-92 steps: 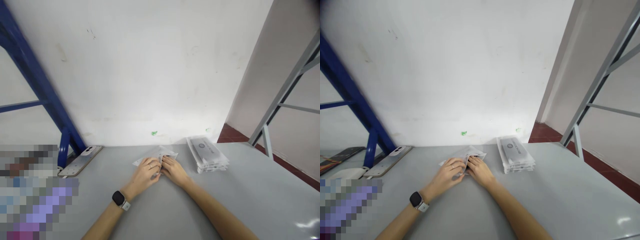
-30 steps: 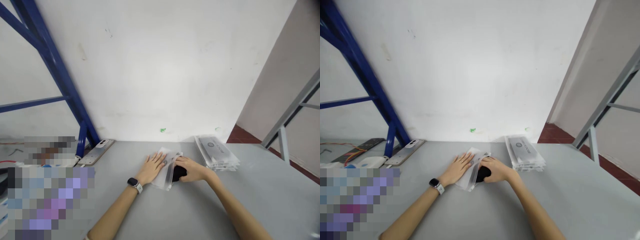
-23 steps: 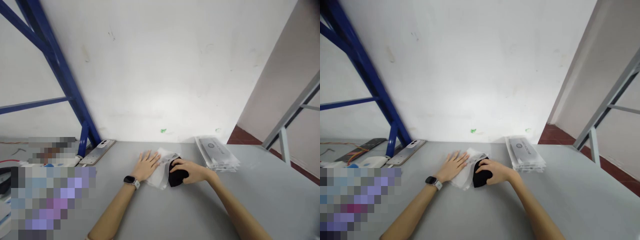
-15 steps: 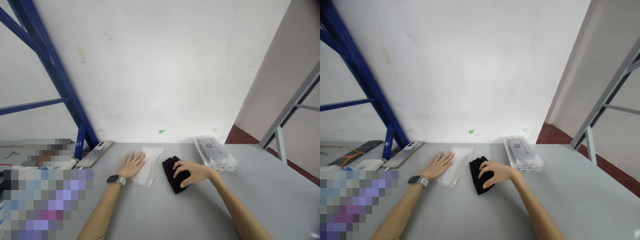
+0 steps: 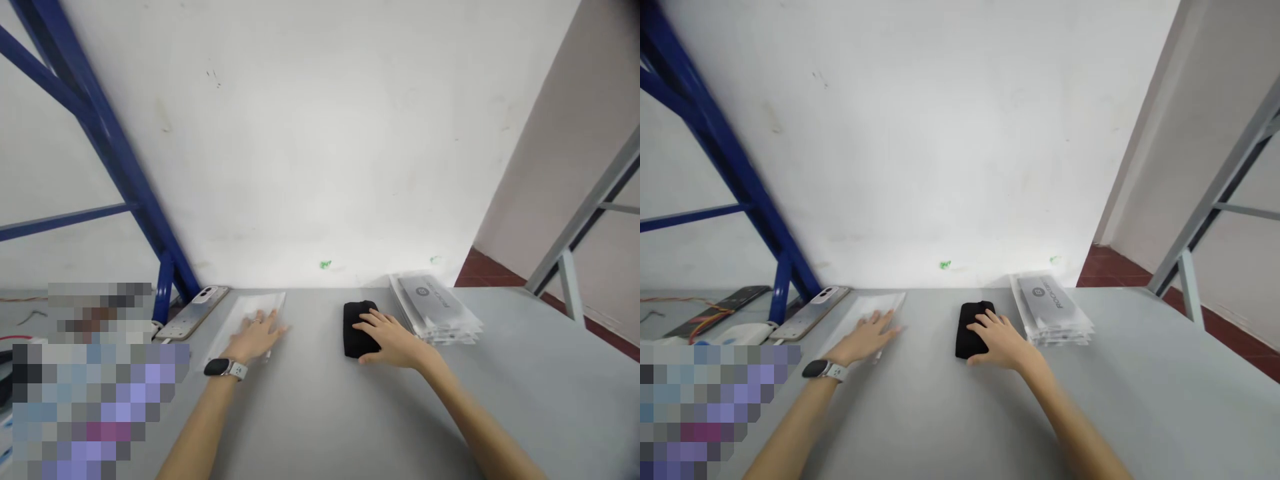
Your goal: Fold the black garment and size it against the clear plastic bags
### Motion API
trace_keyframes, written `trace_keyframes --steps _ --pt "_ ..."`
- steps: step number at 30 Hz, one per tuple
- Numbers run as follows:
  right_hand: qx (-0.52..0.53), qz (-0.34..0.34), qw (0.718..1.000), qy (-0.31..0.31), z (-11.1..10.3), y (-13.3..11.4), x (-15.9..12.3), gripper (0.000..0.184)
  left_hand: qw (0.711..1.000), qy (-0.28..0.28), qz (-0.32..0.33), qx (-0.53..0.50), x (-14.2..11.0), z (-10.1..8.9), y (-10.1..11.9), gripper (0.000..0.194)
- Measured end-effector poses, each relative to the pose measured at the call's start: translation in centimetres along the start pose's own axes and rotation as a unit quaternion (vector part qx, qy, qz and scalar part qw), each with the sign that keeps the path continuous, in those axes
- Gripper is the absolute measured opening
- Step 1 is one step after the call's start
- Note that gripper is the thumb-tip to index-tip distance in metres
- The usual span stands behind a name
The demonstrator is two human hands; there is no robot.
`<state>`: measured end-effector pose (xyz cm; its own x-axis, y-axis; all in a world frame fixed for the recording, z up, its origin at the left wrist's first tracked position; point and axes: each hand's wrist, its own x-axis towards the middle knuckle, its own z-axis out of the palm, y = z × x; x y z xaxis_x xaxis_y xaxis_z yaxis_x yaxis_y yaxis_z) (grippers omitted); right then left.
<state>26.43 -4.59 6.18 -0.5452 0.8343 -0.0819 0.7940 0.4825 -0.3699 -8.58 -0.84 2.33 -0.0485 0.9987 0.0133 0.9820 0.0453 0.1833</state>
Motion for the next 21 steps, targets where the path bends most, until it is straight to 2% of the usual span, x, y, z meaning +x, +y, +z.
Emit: trace_keyframes --steps 4,10,12,14,16,18,21 --pt "-0.022 -0.002 1.0 -0.005 0.9 0.2 0.4 0.067 0.997 -0.062 -0.035 0.022 -0.1 -0.1 0.2 0.057" --pt "-0.004 -0.012 1.0 -0.006 1.0 -0.2 0.6 0.069 0.997 -0.049 -0.056 0.035 0.4 -0.8 -1.5 0.057" --pt "0.014 -0.003 1.0 0.028 0.7 -0.4 0.7 0.068 0.997 -0.04 -0.058 0.039 0.5 -0.7 -1.9 0.058" --pt "0.013 0.064 0.991 0.114 0.4 -0.6 0.8 0.052 0.997 -0.024 -0.057 0.045 0.6 -0.7 -2.2 0.058" --pt "-0.003 0.163 0.969 0.184 0.4 -0.8 1.0 0.04 0.997 -0.009 -0.056 0.052 0.5 -0.8 -2.4 0.059" --pt "-0.007 0.221 0.957 0.187 0.6 -0.8 1.3 0.032 0.997 0.001 -0.053 0.056 0.5 -1.0 -2.5 0.059" --pt "0.016 0.226 0.961 0.162 1.2 -0.7 1.7 0.022 0.997 -0.01 -0.042 0.06 0.4 -1.2 -2.4 0.06"
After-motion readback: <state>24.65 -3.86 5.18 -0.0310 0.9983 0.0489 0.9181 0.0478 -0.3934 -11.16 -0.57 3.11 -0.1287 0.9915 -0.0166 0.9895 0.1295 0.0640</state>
